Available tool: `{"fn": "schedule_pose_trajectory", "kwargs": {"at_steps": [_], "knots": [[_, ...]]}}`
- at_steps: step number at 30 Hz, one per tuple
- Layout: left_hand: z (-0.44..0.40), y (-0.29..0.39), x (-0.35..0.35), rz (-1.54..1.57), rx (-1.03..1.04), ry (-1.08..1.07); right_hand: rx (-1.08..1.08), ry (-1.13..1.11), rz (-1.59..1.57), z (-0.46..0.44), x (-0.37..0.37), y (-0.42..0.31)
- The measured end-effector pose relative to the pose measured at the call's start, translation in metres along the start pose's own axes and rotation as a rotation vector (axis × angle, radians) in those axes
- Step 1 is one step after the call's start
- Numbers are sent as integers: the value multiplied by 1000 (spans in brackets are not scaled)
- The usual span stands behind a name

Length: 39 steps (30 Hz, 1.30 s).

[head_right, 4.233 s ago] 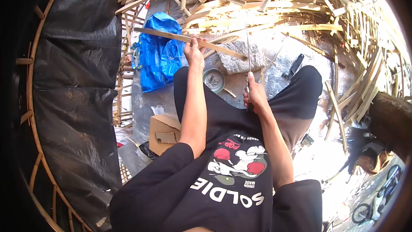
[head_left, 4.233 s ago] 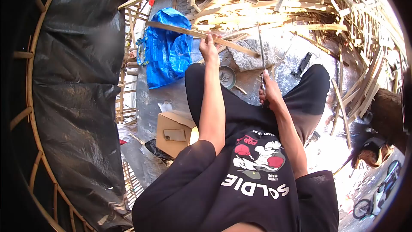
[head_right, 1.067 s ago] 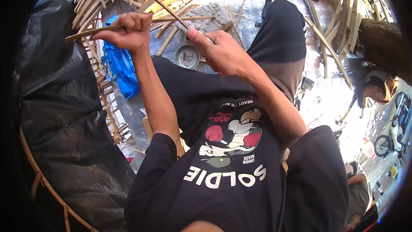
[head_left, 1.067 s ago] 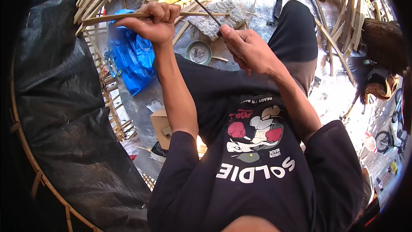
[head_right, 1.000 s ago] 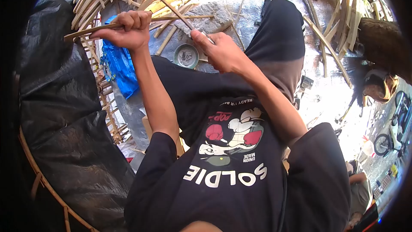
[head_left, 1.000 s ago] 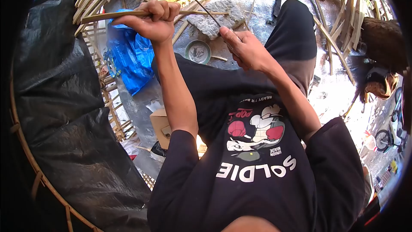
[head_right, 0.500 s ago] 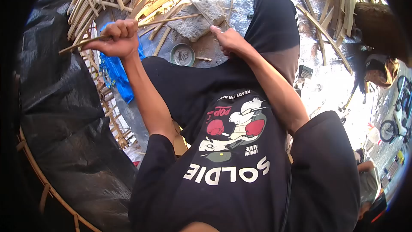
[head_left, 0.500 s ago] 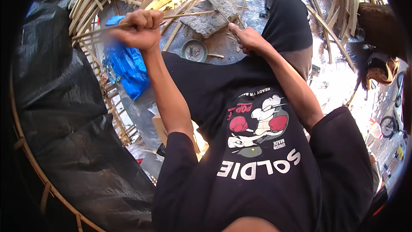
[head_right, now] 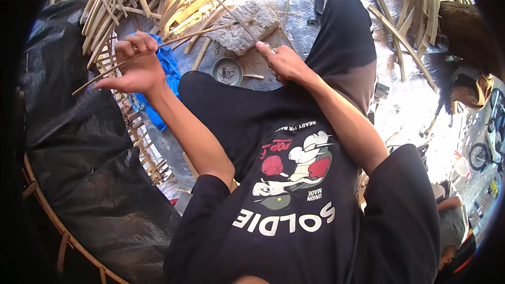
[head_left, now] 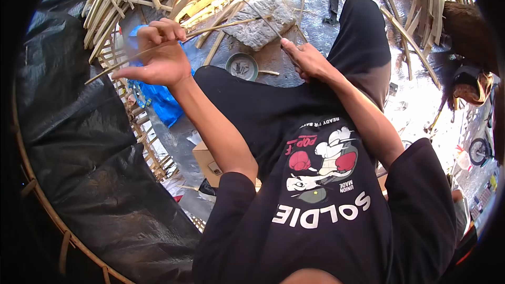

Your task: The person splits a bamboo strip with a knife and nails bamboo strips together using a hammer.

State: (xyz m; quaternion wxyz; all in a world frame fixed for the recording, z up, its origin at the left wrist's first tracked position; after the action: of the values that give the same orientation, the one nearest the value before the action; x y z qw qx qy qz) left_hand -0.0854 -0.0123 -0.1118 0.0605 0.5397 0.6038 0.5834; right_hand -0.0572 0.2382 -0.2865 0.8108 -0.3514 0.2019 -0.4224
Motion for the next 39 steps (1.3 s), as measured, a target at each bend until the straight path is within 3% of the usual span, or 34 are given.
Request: {"fn": "schedule_pose_trajectory", "kwargs": {"at_steps": [2, 4, 6, 10, 13, 14, 16, 17, 20, 28, 30, 32, 36, 39], "knots": [[1, 2, -1, 37, 81, 18, 42, 2, -69, 5, 1, -2], [4, 2, -6, -230, 57, -35, 36, 2, -91, 13, 0, -13], [4, -1, 0, -290, 74, 21, 17, -13, -84, 24, 0, -33], [-1, -6, 10, -220, 32, 25, -122, -144, -220, 61, 13, -81], [2, -6, 20, -286, 35, 89, -379, -154, -336, 71, 28, -98], [3, -6, 21, -289, 53, 187, -376, -156, -343, 62, 35, -86], [1, -9, 22, -287, 70, 274, -153, -88, -114, 33, 48, -48], [-2, -11, 17, -261, 85, 323, -76, -171, -103, 24, 50, -34], [-3, -8, -1, -312, 27, 423, -123, -121, -164, 33, 29, -57], [-4, -15, 25, -225, 84, 176, -312, -134, -227, 59, 28, -87], [0, -18, 41, -293, 74, 98, -85, -152, -48, 29, 41, -50], [-11, -12, 14, -209, 64, 101, -93, -94, -82, 25, 35, -51], [-4, -15, 18, -263, 65, 83, -150, -89, -179, 36, 26, -70], [1, -16, 13, -264, 52, 69, -331, -160, -235, 57, 29, -86]]}}
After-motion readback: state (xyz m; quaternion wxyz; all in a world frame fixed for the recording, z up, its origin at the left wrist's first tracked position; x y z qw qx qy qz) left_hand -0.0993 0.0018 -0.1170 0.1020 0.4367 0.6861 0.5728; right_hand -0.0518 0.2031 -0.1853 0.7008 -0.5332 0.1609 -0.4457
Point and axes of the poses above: each hand's wrist, its own z-axis away from the middle knuckle, its own x-axis out of the palm, y = z × x, the point moved 3 cm from there along -z, towards the middle knuckle, and after that the axes turned 2 degrees about z, right-handed, at the moved point
